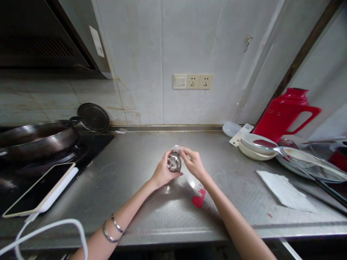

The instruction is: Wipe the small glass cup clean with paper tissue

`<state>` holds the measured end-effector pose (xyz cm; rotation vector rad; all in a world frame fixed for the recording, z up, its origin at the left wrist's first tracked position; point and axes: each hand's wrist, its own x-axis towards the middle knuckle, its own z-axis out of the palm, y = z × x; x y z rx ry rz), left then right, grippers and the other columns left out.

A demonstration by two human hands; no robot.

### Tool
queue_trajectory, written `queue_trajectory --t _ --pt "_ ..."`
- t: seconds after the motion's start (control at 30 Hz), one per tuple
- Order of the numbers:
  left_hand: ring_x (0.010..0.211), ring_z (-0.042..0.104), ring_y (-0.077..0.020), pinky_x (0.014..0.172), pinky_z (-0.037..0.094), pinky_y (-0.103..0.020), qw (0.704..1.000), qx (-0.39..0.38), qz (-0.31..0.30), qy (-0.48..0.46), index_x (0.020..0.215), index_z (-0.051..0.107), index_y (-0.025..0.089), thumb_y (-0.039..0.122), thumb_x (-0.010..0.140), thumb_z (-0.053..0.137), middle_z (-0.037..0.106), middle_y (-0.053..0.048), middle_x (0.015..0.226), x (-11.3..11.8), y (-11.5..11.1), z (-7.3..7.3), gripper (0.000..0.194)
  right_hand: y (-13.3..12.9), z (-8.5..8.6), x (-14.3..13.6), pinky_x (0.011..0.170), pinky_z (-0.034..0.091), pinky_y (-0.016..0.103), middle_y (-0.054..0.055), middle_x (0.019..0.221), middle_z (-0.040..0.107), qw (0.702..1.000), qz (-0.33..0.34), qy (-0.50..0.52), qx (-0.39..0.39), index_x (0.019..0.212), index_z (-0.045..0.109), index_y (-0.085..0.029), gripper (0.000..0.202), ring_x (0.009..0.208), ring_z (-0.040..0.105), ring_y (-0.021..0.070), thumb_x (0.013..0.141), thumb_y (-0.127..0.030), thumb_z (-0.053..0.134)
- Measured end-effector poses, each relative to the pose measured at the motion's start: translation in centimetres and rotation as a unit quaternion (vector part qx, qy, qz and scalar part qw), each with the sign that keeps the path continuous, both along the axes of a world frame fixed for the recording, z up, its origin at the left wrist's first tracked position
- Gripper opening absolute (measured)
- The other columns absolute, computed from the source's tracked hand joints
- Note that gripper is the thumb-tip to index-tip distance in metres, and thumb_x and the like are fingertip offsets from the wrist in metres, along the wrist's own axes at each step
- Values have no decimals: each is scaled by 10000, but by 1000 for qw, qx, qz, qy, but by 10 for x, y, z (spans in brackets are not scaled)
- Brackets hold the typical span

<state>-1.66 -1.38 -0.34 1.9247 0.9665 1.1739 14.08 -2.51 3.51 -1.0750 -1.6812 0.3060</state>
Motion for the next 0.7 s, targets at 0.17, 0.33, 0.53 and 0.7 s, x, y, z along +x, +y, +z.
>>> queue_trajectory --t 0.17,0.33,0.53,0.7 --pt "964 622 -235 834 493 -362 1000 11 14 -5 1272 347 197 274 531 839 603 -104 1148 0 0 3 893 -7 3 -5 693 512 247 36 780 725 999 34 9 2 880 722 -164 390 750 685 188 915 -417 427" --pt "1001 610 -221 853 485 -358 1000 16 8 -22 1228 364 222 279 559 821 587 -92 1184 0 2 4 813 -12 5 -6 907 500 361 42 859 743 997 62 17 45 860 734 -232 325 959 678 243 890 -405 460" --pt "915 627 -212 788 494 -337 1000 -21 9 1 1250 354 215 264 546 828 612 -77 1109 3 -1 0 850 -9 2 -3 819 526 363 18 575 643 997 11 72 32 623 653 -193 367 916 686 286 867 -410 486" --pt "952 617 -228 832 482 -359 1000 -15 16 19 1254 383 213 269 525 839 613 -70 1104 4 -6 1 861 -5 0 -5 756 529 335 34 611 655 997 -51 62 13 615 643 -177 386 849 691 283 865 -416 473"
